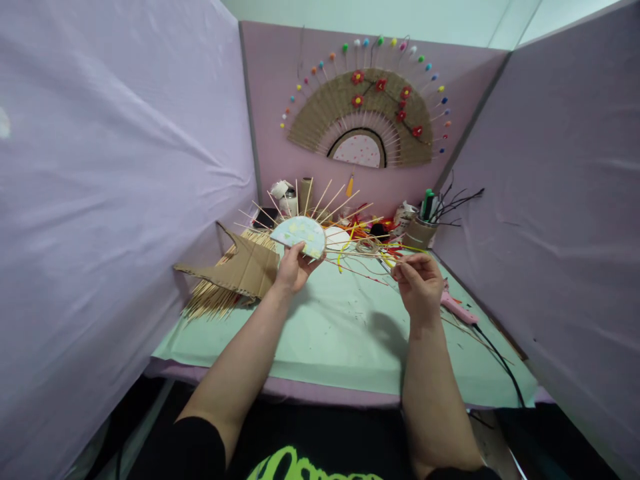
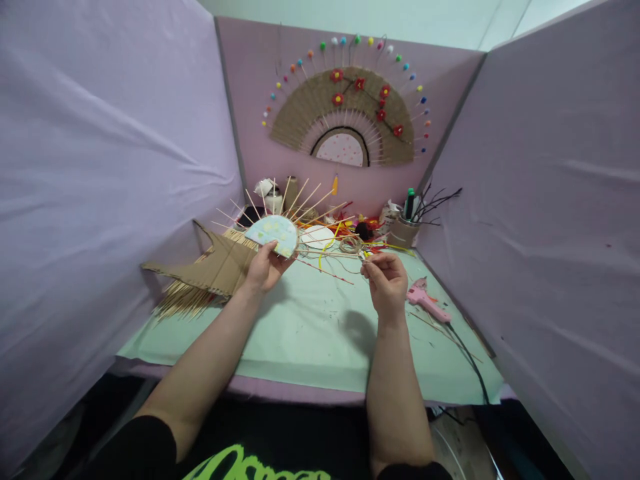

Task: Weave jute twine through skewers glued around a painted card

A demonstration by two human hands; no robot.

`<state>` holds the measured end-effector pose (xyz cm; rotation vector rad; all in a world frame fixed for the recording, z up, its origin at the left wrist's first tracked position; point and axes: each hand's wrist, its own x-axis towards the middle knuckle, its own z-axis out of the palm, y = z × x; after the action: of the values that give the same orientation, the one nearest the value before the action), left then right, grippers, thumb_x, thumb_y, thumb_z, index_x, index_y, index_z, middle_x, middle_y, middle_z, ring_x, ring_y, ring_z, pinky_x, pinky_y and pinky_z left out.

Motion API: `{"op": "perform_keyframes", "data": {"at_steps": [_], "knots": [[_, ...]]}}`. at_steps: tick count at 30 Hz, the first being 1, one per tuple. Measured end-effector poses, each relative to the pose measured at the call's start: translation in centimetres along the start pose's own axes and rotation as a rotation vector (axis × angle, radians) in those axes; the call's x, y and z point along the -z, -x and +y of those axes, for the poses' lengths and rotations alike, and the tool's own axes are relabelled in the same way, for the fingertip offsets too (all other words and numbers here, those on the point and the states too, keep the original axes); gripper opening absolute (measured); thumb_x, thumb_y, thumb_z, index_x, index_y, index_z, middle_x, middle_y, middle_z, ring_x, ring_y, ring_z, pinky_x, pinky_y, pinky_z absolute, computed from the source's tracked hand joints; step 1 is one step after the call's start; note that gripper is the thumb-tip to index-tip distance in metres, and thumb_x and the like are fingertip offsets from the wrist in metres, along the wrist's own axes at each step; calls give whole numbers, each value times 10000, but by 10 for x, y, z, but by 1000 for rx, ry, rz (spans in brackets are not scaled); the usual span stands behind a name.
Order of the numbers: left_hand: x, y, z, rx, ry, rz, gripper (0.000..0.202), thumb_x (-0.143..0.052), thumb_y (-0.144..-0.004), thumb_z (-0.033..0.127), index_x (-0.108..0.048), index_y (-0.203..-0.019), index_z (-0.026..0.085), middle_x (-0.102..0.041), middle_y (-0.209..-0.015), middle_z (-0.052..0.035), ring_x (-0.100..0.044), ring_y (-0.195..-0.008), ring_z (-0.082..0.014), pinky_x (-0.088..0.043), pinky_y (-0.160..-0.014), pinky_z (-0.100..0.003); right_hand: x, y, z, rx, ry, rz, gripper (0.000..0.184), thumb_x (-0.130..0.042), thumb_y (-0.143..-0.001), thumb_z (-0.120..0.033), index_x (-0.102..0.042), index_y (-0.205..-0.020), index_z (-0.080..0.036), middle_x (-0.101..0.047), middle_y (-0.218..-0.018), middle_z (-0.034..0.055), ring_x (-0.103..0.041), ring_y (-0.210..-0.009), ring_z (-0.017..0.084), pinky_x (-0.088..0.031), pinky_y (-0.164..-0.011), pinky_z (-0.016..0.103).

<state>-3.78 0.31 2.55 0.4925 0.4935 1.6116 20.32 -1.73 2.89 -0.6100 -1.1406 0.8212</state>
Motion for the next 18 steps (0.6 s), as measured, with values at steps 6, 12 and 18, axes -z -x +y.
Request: {"op": "perform_keyframes", "data": {"at_steps": [6, 12, 18], "knots": [[-2, 4, 0, 136, -39, -50, 447, -548, -786, 149, -472, -1210, 269, -682, -962, -23, -654, -797, -150, -535, -774, -349, 8, -10, 14, -142, -23, 151, 259, -707, -630, -287, -526, -807, -228, -529, -659, -47, -458, -532, 77, -357, -488, 217], [-9, 17, -7, 431, -24, -160, 376, -472, -838, 181, -515, -1210, 159, -701, -946, -77, -667, -758, -161, -530, -716, -297, 1, -14, 43, -212, 143, 231, 315, -733, -603, -346, -581, -819, -175, -594, -689, -11, -471, -539, 83, -321, -468, 206], [-9, 29, -24, 738, -71, -293, 354, -485, -818, 182, -542, -1163, 126, -714, -885, -94, -678, -722, -191, -532, -695, -338, -7, -11, 54, -113, 262, 345, 306, -709, -622, -382, -553, -775, -168, -563, -648, -21, -453, -543, 88, -352, -498, 220]]}}
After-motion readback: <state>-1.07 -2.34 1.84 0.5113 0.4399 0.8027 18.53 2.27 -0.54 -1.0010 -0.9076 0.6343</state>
